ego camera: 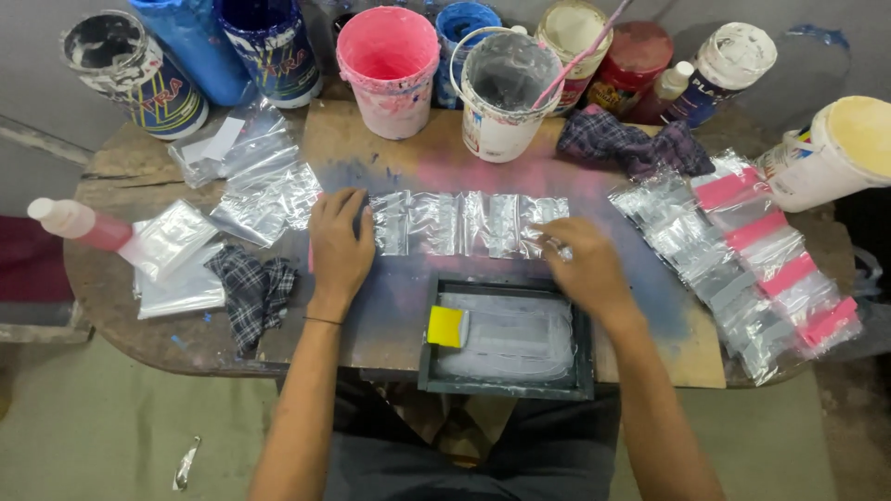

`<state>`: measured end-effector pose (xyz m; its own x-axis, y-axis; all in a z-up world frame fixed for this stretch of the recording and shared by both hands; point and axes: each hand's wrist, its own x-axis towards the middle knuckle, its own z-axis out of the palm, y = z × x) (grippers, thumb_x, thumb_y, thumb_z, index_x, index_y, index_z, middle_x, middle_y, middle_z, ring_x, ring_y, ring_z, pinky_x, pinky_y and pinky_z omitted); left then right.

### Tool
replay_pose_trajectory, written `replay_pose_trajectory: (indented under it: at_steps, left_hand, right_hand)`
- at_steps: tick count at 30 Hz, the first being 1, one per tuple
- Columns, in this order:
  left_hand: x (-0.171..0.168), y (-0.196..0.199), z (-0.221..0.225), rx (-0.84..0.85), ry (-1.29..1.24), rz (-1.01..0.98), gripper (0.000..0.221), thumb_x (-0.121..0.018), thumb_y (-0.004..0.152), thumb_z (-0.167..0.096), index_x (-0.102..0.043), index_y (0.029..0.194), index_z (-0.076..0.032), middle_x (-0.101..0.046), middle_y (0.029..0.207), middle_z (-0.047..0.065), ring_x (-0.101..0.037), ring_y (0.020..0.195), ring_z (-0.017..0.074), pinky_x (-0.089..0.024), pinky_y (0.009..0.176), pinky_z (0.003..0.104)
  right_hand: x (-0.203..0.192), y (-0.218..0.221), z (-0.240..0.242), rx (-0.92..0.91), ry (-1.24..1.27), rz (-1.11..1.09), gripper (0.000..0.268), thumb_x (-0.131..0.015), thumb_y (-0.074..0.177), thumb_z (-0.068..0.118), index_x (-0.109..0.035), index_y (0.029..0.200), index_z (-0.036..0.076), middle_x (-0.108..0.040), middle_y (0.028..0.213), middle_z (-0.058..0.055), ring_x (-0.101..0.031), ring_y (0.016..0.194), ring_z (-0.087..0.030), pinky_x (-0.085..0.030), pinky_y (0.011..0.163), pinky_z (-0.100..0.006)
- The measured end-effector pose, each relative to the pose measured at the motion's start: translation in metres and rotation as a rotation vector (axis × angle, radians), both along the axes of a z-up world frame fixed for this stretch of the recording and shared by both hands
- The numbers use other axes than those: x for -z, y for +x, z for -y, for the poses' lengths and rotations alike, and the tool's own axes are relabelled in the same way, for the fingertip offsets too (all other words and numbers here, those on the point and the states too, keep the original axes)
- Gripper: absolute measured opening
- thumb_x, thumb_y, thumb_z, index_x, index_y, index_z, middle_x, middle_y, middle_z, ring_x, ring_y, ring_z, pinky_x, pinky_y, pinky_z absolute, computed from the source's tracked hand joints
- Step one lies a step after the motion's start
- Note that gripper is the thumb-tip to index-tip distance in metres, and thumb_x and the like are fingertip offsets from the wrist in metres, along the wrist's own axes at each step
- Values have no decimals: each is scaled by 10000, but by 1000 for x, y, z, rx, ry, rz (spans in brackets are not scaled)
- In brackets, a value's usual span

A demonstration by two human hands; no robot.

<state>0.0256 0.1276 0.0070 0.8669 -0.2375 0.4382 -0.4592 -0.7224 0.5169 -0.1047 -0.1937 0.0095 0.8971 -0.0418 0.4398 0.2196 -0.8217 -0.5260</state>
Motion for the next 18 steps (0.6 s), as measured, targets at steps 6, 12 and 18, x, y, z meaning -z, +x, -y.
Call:
replay_pose_trajectory:
  at_steps: [6,12,18]
  left_hand:
    - [12,5,0,-13,-31,5,283,-570,970,17,-728,1202,-22,-667,1205,127,-570,1195,336,-419,1038,475]
    - [-1,-2,1,-27,9,-34,243,-623,983,-68,-732,1200,-57,-655,1229,83,-553,1215,300,-409,1047,478]
    - [6,0,-3,-44,-1,16,177,-701,931,-96,-777,1091,-90,-678,1167,48,-570,1171,270,-444,1015,422]
  right_hand:
    - [16,26,54,189,-47,-89,220,-694,1011,102,-749,1206,16,-687,987,-164,-692,985,-342,-559,852,-390]
    - [38,26,51,263,-45,-43,203,-750,965,115,-790,1162,81,-649,1033,-138,-660,1067,-340,-550,904,-389]
    - [37,25,47,290,3,28,128,-798,933,109,-792,1048,52,-666,989,-143,-676,986,-340,-576,804,-380]
